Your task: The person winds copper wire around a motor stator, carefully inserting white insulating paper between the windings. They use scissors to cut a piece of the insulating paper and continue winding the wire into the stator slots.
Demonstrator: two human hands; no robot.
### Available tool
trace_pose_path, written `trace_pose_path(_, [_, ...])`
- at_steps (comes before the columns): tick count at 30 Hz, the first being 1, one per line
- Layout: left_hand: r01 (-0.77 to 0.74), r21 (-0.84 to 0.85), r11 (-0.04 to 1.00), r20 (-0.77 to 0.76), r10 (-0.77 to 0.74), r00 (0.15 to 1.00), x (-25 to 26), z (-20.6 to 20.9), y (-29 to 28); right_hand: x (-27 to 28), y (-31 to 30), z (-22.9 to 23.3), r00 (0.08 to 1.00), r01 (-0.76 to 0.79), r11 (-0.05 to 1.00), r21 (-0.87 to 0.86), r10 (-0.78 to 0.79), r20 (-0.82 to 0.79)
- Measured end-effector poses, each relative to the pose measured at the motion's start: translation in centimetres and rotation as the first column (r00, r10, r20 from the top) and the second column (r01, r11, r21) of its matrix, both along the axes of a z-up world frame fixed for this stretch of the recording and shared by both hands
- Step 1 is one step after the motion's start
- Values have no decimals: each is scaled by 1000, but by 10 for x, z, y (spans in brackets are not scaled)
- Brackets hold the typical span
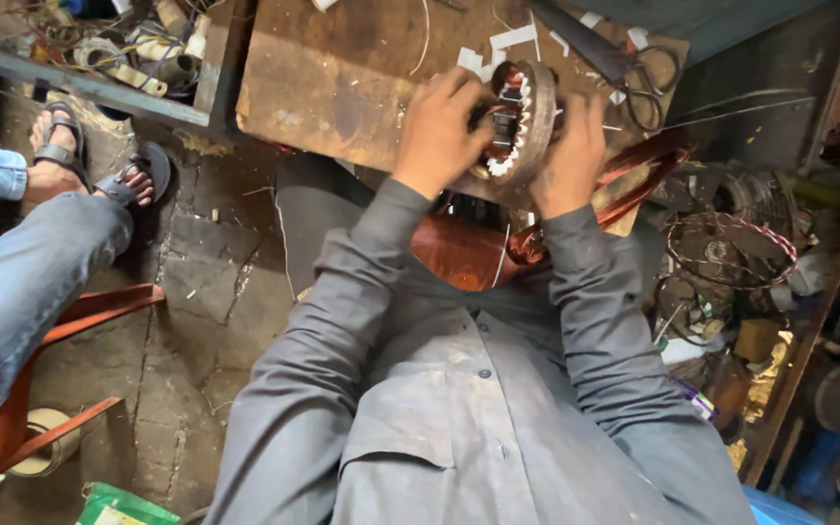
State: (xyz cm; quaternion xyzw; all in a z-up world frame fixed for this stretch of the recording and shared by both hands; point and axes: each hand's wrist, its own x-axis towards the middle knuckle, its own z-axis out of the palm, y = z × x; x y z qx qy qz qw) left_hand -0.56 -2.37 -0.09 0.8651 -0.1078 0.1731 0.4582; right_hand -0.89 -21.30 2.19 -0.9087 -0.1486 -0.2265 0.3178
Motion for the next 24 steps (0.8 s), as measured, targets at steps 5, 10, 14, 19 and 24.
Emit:
trace_pose_path(5, [-120, 48, 992, 47, 118, 992, 1, 1, -17, 8, -2, 5, 991, -132, 988, -74, 133, 11])
trace_pose_path(10, [-136, 4, 991, 26, 136, 990, 2, -10, -22, 13, -6, 1, 988, -131, 989, -66, 124, -97])
trace_pose_path(14, [-119, 8, 993, -92, 119, 989, 15, -7, -22, 26, -11, -8, 943, -90, 992, 92, 114, -311])
trace_pose_path(19, [-117, 124, 985, -171, 137, 976, 21, 4, -20, 39, -25, -15, 995, -95, 896, -434, 70, -72])
trace_pose_path(24, [-104, -66, 992, -296, 80, 952, 2, 5, -17, 33, -25, -24, 877, -70, 985, -158, -14, -480])
